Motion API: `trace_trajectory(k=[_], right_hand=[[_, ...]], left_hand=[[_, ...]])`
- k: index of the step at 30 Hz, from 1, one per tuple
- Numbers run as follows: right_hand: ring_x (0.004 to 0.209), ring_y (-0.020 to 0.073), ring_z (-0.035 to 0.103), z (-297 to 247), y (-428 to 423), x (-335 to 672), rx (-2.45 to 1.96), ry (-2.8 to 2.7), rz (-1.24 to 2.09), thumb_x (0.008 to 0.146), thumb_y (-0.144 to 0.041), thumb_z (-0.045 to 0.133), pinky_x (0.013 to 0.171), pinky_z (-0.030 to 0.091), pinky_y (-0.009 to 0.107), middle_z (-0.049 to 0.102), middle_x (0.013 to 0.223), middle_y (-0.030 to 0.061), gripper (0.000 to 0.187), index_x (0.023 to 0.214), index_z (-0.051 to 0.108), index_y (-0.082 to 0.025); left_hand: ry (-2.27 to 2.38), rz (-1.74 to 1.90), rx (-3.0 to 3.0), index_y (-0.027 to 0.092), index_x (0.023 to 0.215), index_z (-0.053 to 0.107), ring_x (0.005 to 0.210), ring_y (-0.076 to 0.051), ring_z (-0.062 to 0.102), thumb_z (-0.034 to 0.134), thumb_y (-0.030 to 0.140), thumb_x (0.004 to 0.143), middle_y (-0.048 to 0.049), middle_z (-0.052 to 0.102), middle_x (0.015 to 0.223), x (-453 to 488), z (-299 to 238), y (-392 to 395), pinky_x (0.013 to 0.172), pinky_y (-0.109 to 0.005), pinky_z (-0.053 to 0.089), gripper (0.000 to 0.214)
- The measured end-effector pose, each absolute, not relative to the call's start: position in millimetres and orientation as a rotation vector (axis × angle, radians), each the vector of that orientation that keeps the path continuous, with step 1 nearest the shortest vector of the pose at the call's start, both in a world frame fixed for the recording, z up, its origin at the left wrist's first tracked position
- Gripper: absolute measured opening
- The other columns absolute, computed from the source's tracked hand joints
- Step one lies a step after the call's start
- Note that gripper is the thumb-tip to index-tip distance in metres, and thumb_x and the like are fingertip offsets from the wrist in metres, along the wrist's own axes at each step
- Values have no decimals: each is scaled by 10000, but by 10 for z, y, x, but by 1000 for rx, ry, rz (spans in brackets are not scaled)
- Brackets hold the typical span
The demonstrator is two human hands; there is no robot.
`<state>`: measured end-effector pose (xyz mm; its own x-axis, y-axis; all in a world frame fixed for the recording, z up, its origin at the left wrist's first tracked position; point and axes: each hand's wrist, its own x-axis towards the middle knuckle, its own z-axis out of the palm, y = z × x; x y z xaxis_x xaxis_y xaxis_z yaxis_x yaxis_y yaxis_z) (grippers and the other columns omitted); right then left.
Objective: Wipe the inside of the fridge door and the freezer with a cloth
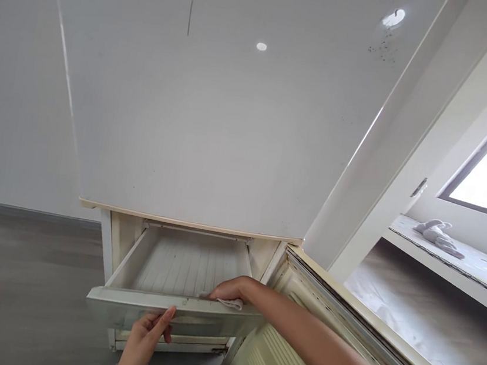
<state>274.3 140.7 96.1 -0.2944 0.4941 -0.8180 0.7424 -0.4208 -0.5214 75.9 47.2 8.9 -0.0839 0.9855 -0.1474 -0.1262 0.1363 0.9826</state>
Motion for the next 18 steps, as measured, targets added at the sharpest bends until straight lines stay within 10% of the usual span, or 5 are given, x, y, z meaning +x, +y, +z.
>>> trace_trajectory(k=[18], right_hand=[[1029, 231, 633, 1049, 1402, 2476, 1710, 1767, -1644, 736, -531, 664, 904, 477, 349, 707, 963, 66, 428, 953, 695, -163]], left_hand=[[1193, 1250, 980, 190, 524, 563, 488, -116, 438, 609, 674, 646, 44, 476, 403, 805, 78, 451, 611, -282, 337, 501]])
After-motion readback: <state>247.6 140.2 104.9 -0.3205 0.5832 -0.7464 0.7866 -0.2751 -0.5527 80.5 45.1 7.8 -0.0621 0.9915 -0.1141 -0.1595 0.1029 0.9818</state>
